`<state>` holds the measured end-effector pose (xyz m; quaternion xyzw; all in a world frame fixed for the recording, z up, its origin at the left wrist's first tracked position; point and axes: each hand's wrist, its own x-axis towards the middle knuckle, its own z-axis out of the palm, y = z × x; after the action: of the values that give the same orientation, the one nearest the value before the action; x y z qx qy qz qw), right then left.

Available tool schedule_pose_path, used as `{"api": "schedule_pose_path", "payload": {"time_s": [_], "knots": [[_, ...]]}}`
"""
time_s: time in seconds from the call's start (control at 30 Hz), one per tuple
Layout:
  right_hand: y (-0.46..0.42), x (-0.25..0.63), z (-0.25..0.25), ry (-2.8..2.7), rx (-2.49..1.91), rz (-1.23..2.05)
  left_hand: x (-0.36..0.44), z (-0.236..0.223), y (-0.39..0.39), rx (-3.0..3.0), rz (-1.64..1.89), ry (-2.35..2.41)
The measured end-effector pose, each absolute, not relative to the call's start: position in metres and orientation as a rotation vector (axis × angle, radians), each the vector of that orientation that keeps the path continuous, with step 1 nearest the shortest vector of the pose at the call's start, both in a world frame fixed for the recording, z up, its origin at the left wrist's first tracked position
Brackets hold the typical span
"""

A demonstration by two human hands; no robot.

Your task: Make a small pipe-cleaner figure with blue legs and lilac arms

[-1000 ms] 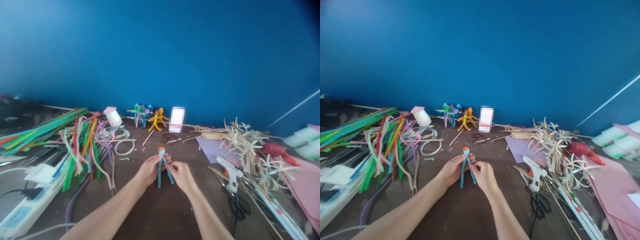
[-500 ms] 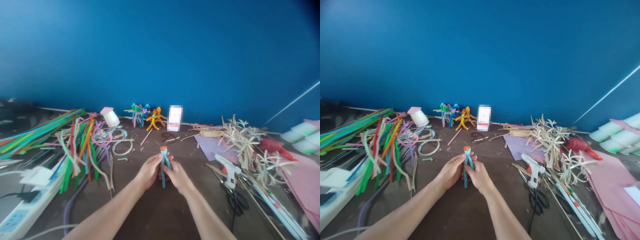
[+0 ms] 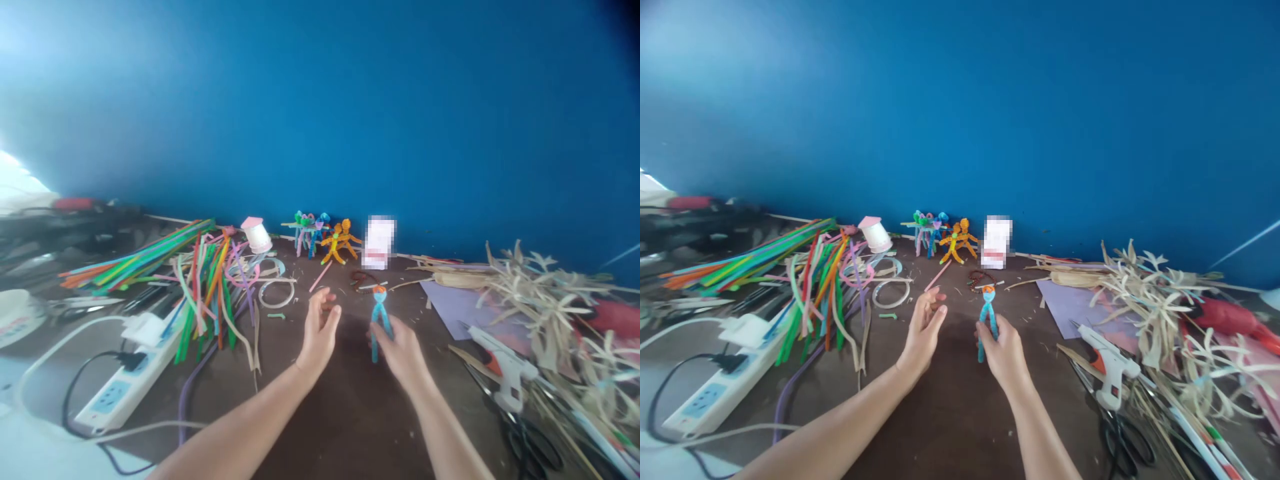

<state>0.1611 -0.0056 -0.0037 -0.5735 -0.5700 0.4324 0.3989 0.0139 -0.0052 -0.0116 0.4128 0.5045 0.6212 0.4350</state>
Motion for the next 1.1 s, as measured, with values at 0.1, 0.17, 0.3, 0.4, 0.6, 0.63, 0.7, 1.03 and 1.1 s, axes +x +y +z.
{"api": "schedule_pose_path", "payload": {"time_s": [0.1,0.17,0.3,0.4,0.6,0.63,0.7,1.03,1.1], "knots": [[-0.004,0.163,-0.006,-1.479,-1.459,1.091,0.013,0.004,-0.012,1.231,1.470,1.251],[-0.003,0.162,-0.010,-1.527,-1.475,1.064,0.016,0.018,-0.021,1.406,1.380,1.209],[-0.003,0.161,-0.014,-1.659,-1.523,0.883,0.016,0.046,-0.030,1.817,1.127,1.112],[-0.003,0.161,-0.013,-1.708,-1.535,0.855,-0.002,0.058,-0.018,2.076,0.955,1.215],[-0.003,0.162,-0.014,-1.751,-1.570,0.859,-0.089,0.063,0.025,2.100,0.774,1.870],[-0.003,0.162,-0.015,-1.758,-1.567,0.857,-0.105,0.065,0.030,2.061,0.661,1.994],[-0.003,0.161,-0.016,-1.778,-1.570,0.840,-0.136,0.069,0.038,1.949,0.349,2.255],[-0.004,0.160,-0.014,-1.824,-1.580,0.792,-0.191,0.046,0.060,1.625,0.264,2.500],[-0.004,0.161,-0.015,-1.823,-1.579,0.790,-0.188,0.037,0.062,1.606,0.345,2.470]]}}
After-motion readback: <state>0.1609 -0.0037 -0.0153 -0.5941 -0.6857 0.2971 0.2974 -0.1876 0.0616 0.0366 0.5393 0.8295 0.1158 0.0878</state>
